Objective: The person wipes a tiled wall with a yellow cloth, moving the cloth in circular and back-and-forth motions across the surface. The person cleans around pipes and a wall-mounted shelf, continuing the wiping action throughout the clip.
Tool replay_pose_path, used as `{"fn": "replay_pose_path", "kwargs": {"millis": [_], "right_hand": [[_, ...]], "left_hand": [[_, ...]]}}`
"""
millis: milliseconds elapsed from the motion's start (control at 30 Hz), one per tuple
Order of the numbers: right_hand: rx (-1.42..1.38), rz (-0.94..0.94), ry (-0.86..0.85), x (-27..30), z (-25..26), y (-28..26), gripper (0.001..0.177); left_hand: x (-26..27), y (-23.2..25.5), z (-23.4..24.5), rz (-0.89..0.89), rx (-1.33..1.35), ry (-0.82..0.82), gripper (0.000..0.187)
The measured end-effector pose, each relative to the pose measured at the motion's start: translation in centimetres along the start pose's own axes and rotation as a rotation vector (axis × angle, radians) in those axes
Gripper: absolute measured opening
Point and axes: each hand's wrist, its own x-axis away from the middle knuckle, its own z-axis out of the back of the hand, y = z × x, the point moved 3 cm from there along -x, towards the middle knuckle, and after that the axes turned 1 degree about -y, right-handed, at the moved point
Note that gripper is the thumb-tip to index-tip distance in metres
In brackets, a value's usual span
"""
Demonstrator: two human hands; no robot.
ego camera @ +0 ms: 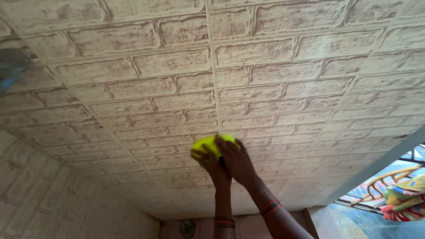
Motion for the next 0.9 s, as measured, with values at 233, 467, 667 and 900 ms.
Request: {"fn": "replay_pose_path", "kwargs": {"millis": [233,467,667,900], "right_hand": [[-0.029,-0.437,0.198,5.4,4.5,11.6,0.068],[0.105,-0.577,0.525,13.6,8.3,18.3,0.080],[0.190,-0.436,0.535,10.5,6.4,15.0,0.078],[0.153,-0.238,0.296,3.0,0.4,5.2,0.067]], "left_hand": [[0.9,10.4,-7.0,-0.351,-0.188,-0.298,0.058],[5.4,18.9,-13.2,-0.531,-0.027,-0.476,0.056],[3.5,14.8,-10.8,-0.533,-0.319,-0.403,0.061],[0.3,4.3,-2.6,-0.128,-0.287,-0.236,0.074]]}}
